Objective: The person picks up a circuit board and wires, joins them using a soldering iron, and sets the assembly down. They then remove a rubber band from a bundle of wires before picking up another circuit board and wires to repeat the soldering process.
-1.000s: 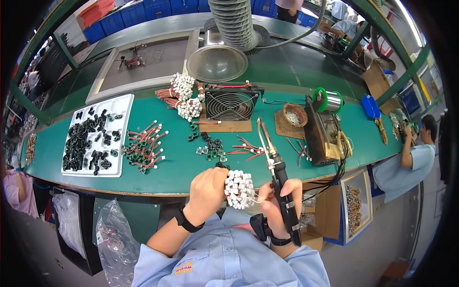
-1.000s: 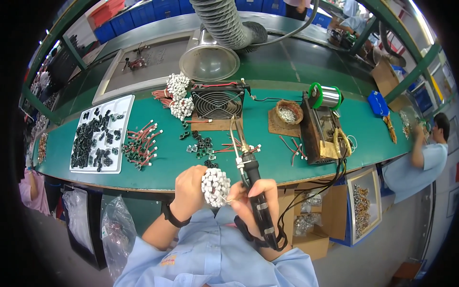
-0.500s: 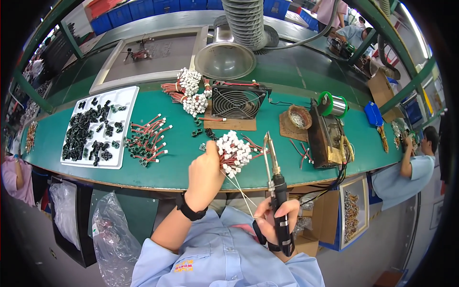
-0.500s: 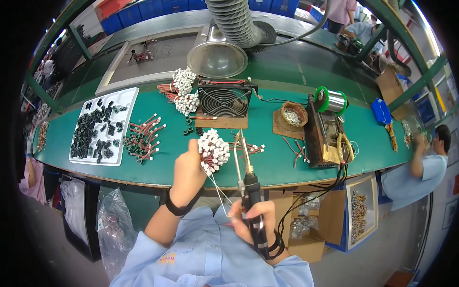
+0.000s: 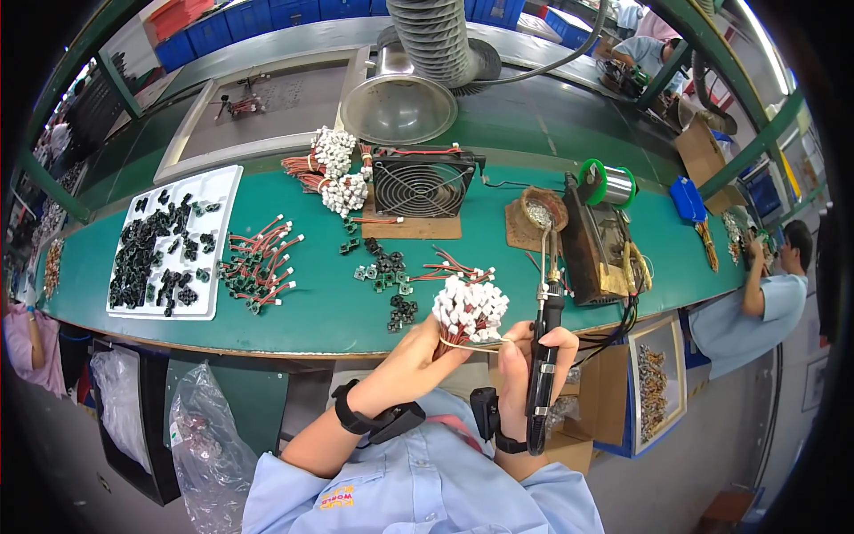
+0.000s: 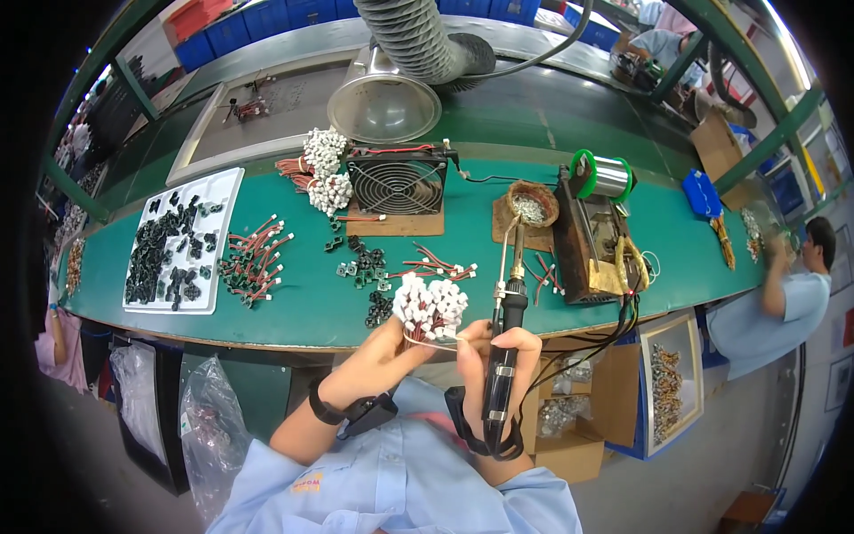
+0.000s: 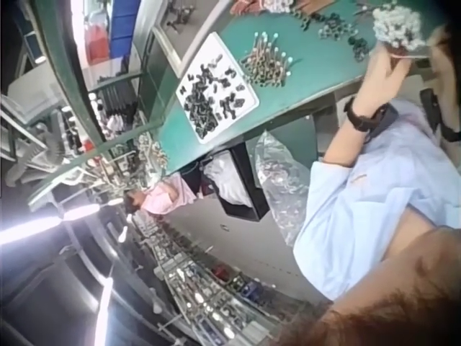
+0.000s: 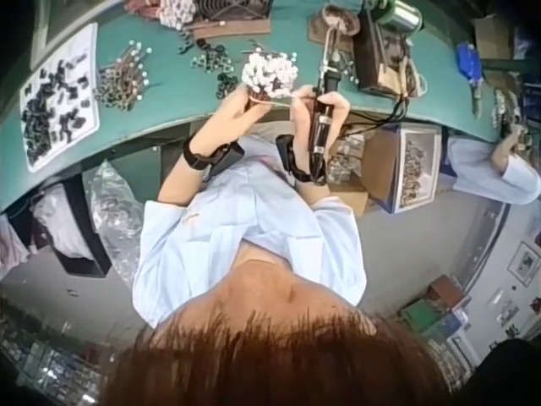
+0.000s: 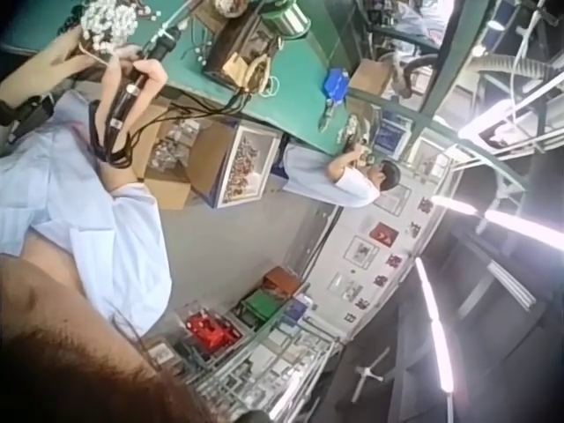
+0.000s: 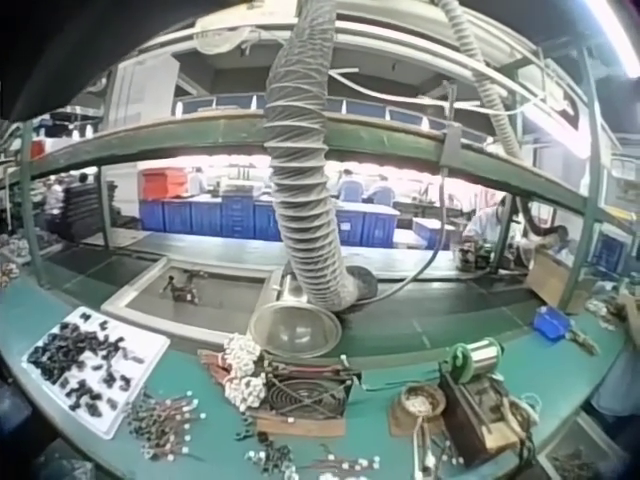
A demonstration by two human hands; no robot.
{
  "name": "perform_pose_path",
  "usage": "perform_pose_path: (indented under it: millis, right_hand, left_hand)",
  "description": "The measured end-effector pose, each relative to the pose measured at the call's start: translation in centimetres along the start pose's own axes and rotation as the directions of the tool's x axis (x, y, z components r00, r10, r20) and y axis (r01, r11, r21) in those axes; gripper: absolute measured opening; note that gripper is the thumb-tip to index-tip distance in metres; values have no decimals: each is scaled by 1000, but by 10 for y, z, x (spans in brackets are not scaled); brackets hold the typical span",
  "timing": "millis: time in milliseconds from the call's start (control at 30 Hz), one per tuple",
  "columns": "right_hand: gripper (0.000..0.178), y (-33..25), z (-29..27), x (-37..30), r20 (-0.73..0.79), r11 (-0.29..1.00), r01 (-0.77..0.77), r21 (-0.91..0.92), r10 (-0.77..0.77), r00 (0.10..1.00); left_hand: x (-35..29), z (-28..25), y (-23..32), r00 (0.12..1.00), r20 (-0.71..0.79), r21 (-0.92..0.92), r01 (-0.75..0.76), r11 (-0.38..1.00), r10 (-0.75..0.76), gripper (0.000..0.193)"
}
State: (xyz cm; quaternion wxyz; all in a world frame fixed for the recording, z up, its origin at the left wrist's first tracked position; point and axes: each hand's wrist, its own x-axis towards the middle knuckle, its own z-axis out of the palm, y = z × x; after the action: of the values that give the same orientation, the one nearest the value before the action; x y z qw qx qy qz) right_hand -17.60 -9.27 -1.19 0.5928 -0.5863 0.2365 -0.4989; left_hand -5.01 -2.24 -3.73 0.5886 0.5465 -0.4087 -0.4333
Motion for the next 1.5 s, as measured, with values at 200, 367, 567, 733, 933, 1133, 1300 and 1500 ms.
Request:
perform_pose_path:
  millis: [200,367,567,733,933,1133,1300,1500]
  right_hand:
    - [35,-5,-6,7,-54,999,46,-16,-47,997]
    - [35,-5,-12,2,-13,997,68,-37,-69,998]
    - [34,-14,-5,0,3,998,49,30,-49,999]
    - [34,-18,-1,-5,58,997,-38,64,34,998]
    - [33,-24,6,10,120,998,53,26,-56,991]
    - [32,-35,-2,23,-49,995,2,99,3,999]
    - [32,-38,-9,18,-61,992,-46,121,53,997]
    - [33,-12,-17,-15,56,993,-117,17,116,992]
  left_hand:
    - [1,-8,-14,960,54,799,-206,564,274,33]
    - [-2,1,6,997,14,-387,81,918,-82,31]
    - [-2,8,-9,974,-223,-151,-65,986,30,37]
    - [-9,2,4,995,95,-529,13,848,44,30]
    - [-9,12,2,987,-39,-628,96,772,-155,21]
    - [-9,0,-12,974,218,-700,115,704,58,15]
    - [-11,5,0,987,126,-644,157,748,-98,16]
    - [5,12,25,964,-262,-867,-212,451,-51,17]
